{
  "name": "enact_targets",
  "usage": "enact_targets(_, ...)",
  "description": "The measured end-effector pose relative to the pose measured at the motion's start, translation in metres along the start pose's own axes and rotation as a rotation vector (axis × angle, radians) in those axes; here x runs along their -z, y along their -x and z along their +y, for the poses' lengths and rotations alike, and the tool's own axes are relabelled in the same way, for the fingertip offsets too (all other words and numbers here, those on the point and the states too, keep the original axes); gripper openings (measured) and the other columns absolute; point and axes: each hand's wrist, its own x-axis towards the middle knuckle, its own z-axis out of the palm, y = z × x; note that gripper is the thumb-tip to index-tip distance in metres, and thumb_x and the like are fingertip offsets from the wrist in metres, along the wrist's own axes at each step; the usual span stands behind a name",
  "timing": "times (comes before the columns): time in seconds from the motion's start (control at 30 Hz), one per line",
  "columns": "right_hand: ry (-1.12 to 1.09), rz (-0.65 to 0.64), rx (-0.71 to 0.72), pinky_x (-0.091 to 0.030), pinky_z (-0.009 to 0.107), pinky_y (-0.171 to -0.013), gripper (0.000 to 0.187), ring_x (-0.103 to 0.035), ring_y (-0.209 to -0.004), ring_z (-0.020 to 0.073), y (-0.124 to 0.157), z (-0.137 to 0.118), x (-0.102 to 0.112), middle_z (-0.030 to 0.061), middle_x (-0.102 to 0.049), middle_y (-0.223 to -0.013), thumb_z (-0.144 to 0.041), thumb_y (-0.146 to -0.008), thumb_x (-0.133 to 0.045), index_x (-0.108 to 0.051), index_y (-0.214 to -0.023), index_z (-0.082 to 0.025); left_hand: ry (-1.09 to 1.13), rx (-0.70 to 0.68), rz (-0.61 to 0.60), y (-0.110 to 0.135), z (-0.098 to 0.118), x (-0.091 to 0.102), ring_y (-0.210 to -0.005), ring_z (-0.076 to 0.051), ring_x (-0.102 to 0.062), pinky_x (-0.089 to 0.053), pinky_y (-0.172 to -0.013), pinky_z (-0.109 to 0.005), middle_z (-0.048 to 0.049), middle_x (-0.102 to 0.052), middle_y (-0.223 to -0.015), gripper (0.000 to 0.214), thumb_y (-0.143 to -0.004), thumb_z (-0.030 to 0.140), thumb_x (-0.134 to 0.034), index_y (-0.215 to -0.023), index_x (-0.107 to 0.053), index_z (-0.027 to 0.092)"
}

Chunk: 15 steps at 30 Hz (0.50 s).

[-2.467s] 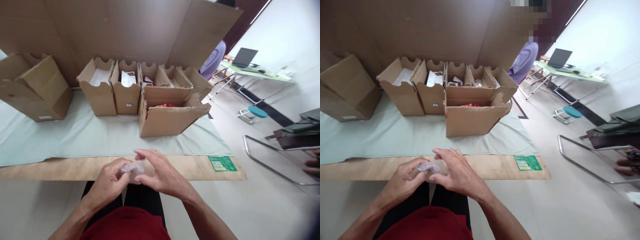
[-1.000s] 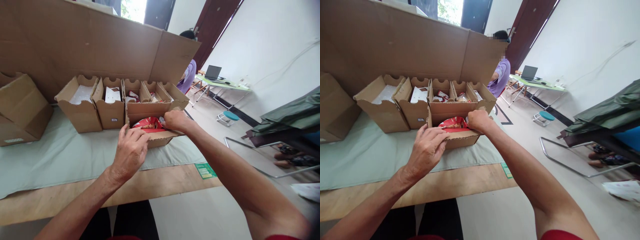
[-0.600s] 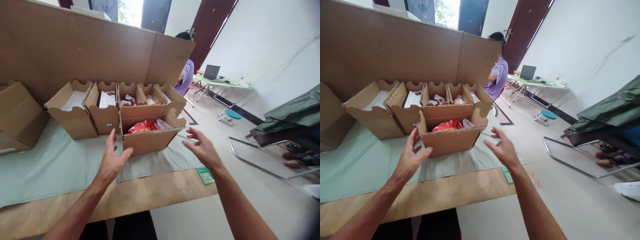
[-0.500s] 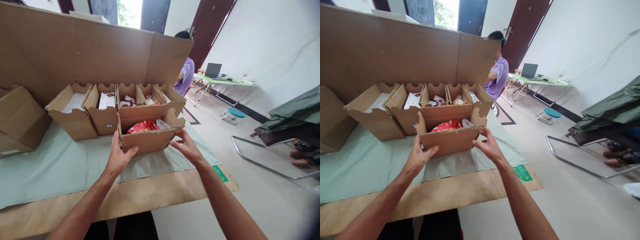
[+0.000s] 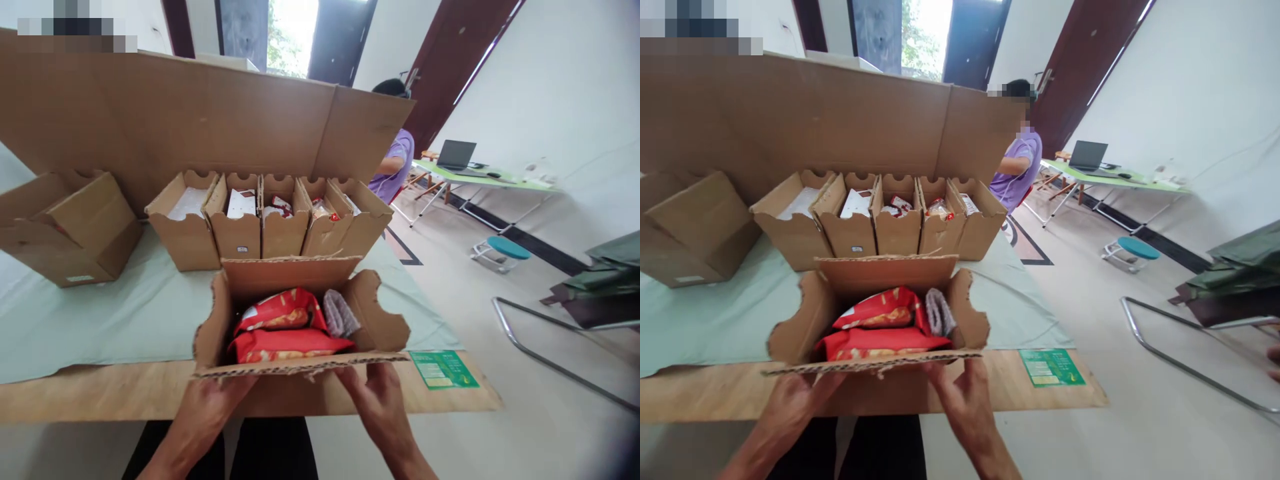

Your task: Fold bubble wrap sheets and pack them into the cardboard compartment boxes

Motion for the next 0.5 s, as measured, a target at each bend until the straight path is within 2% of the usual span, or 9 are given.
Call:
enact_targets(0.07, -0.034, -0.093, 0.011, -0.057, 0.039, -0.082, 0.034, -0.068, -0.093, 0.0281, -0.001, -0.020, -0.029, 0.0082, -0.075, -0.098, -0.050, -0.087, -0.073, -0.070, -0.106, -0.023, -0.092, 0.067, 0.049, 0.002, 0.002, 0.035, -0.108, -0.041, -0.072, -0.053, -0.105, -0.057, -0.0092, -0.079, -0.092, 0.055, -0.076, 0.071, -0.073, -0.099, -0.078, 0.021)
enact_targets(0.13, -0.113, -0.151, 0.043, -0.057, 0.039, -0.083, 0.038, -0.068, -0.098, 0.0278, -0.015, -0.038, -0.057, 0.0085, -0.075, -0.108, -0.050, -0.086, -0.073, -0.068, -0.113, -0.023, -0.110, 0.051, 0.116, -0.009, 0.011, 0.061, -0.113, -0.041, -0.070, -0.052, -0.107, -0.057, -0.0107, -0.079, -0.102, 0.062, -0.071, 0.071, -0.077, -0.105, -0.076, 0.019)
enact_targets(0.17, -0.159, -0.161, 0.065, -0.057, 0.039, -0.086, 0.043, -0.068, -0.101, 0.0280, -0.024, -0.044, -0.067, 0.0086, -0.075, -0.112, -0.051, -0.085, -0.074, -0.066, -0.116, -0.023, -0.079, 0.017, 0.176, -0.017, 0.016, 0.068, -0.115, -0.040, -0.069, -0.051, -0.109, -0.057, -0.0117, -0.078, -0.109, 0.069, -0.069, 0.071, -0.079, -0.112, -0.074, 0.018)
enact_targets(0.23, -0.208, -0.134, 0.103, -0.056, 0.041, -0.090, 0.047, -0.067, -0.103, 0.0282, -0.036, -0.046, -0.074, 0.0084, -0.075, -0.114, -0.054, -0.083, -0.075, -0.065, -0.116, -0.023, 0.009, -0.043, 0.212, -0.028, 0.025, 0.067, -0.119, -0.038, -0.067, -0.050, -0.110, -0.056, -0.0128, -0.076, -0.117, 0.078, -0.068, 0.069, -0.081, -0.124, -0.068, 0.016)
enact_targets(0.3, -0.181, -0.073, 0.117, -0.055, 0.044, -0.092, 0.044, -0.067, -0.102, 0.0288, -0.036, -0.039, -0.064, 0.0083, -0.075, -0.109, -0.056, -0.083, -0.076, -0.065, -0.109, -0.023, 0.079, -0.090, 0.161, -0.030, 0.030, 0.053, -0.121, -0.038, -0.067, -0.051, -0.110, -0.056, -0.0125, -0.076, -0.114, 0.078, -0.070, 0.066, -0.082, -0.129, -0.066, 0.018)
enact_targets(0.4, -0.088, 0.006, 0.082, -0.053, 0.047, -0.096, 0.041, -0.067, -0.107, 0.0318, -0.018, -0.021, -0.037, 0.0095, -0.074, -0.107, -0.054, -0.083, -0.079, -0.067, -0.108, -0.023, 0.133, -0.137, 0.080, -0.016, 0.026, 0.029, -0.123, -0.039, -0.066, -0.051, -0.110, -0.057, -0.0118, -0.077, -0.111, 0.072, -0.071, 0.061, -0.085, -0.129, -0.067, 0.022)
enact_targets(0.47, -0.064, 0.002, 0.054, -0.051, 0.049, -0.101, 0.046, -0.066, -0.112, 0.0342, -0.003, -0.015, -0.029, 0.0112, -0.074, -0.109, -0.053, -0.082, -0.080, -0.068, -0.114, -0.023, 0.141, -0.138, 0.074, -0.005, 0.018, 0.024, -0.124, -0.039, -0.065, -0.051, -0.111, -0.057, -0.0114, -0.077, -0.110, 0.066, -0.073, 0.061, -0.083, -0.126, -0.070, 0.024)
enact_targets(0.5, -0.073, -0.013, 0.049, -0.050, 0.050, -0.103, 0.048, -0.065, -0.115, 0.0349, 0.002, -0.014, -0.032, 0.0118, -0.074, -0.110, -0.053, -0.082, -0.080, -0.067, -0.117, -0.023, 0.131, -0.125, 0.070, 0.000, 0.014, 0.028, -0.124, -0.039, -0.066, -0.050, -0.111, -0.057, -0.0112, -0.078, -0.107, 0.062, -0.074, 0.062, -0.082, -0.121, -0.072, 0.023)
